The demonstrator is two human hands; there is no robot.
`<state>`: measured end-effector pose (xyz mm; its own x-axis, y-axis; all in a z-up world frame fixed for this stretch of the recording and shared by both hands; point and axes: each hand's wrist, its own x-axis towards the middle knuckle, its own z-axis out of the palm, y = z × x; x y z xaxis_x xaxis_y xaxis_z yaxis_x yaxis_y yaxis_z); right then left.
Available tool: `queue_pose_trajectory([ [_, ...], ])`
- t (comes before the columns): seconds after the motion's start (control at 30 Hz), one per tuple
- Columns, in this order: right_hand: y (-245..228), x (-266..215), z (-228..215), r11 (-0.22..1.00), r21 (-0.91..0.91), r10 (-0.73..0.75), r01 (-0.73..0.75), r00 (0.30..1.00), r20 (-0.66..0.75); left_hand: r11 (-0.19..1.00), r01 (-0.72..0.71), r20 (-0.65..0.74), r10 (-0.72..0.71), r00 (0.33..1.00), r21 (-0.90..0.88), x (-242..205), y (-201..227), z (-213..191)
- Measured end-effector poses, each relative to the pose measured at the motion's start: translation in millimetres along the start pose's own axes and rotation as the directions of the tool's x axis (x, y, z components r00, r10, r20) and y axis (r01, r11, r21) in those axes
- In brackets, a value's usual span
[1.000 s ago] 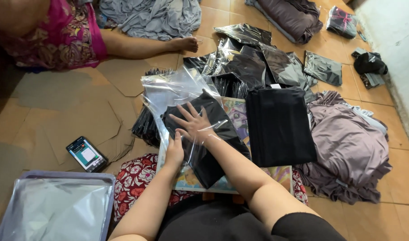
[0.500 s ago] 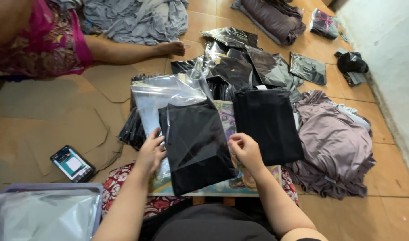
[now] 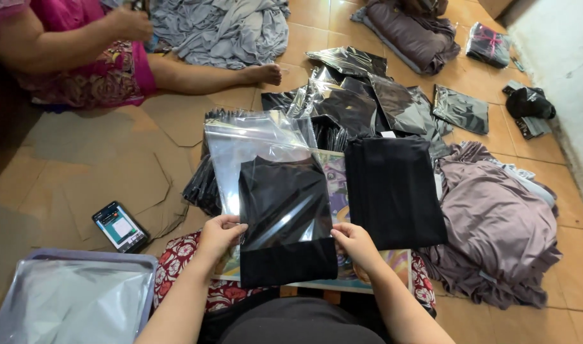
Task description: The person folds black garments and places them into clear plastic bags. They smooth the items inside the bags and seal them, repeating the process for multiple pieces.
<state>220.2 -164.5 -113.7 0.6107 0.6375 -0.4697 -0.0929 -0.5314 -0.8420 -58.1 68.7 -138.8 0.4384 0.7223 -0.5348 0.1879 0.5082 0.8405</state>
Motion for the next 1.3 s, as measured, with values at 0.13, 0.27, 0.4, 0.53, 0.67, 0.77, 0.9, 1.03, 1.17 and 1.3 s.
queue_pose_trajectory([
  [0.13,-3.1,-17.5,-8.2,0.993,0.081,0.084,-0.090,0.993,0.081,0.987,0.015,-0.012,-0.013,1.000,0.158,-27.8,18.4,5.0],
  [0.27,19.8,-15.2,-22.5,0.954,0.128,0.232,-0.272,0.937,0.260,0.971,0.218,0.154,-0.232,0.960,0.098,-78.7,54.9,4.5],
  [0.4,18.2,-22.7,-26.8,0.944,0.067,0.284,-0.323,0.899,0.334,0.883,0.380,0.231,-0.444,0.866,0.275,-90.1,39.9,-8.4],
  [0.53,45.0,-10.6,-35.4,0.940,0.059,0.296,-0.335,0.891,0.344,0.886,0.391,0.255,-0.450,0.856,0.249,-81.3,-2.1,-16.6],
  [0.67,47.7,-10.5,-37.6,0.955,-0.010,0.279,-0.298,0.882,0.379,0.911,0.368,0.246,-0.406,0.880,0.186,-76.2,-24.7,-14.4],
  [0.77,36.5,-22.7,-34.5,0.956,-0.148,0.291,-0.254,0.891,0.348,0.920,0.255,0.212,-0.324,0.922,0.298,-93.3,-11.6,-7.5],
  [0.9,30.4,-51.6,-32.5,0.850,-0.525,0.317,-0.033,0.828,0.462,0.750,-0.028,0.390,-0.311,0.867,0.660,-97.0,-26.2,-19.0],
  [1.03,7.4,-66.6,-30.1,0.808,-0.584,0.433,-0.078,0.751,0.498,0.629,-0.130,0.418,-0.334,0.845,0.767,-105.6,-7.9,-12.0],
  [1.17,30.1,-69.4,-33.6,0.823,-0.567,0.322,0.038,0.791,0.521,0.587,-0.088,0.332,-0.322,0.886,0.805,-115.5,-10.5,-5.5],
  [1.3,36.4,-55.8,-48.6,0.814,-0.572,0.311,0.101,0.756,0.576,0.508,-0.106,0.324,-0.364,0.873,0.855,-111.0,-8.1,-10.6],
])
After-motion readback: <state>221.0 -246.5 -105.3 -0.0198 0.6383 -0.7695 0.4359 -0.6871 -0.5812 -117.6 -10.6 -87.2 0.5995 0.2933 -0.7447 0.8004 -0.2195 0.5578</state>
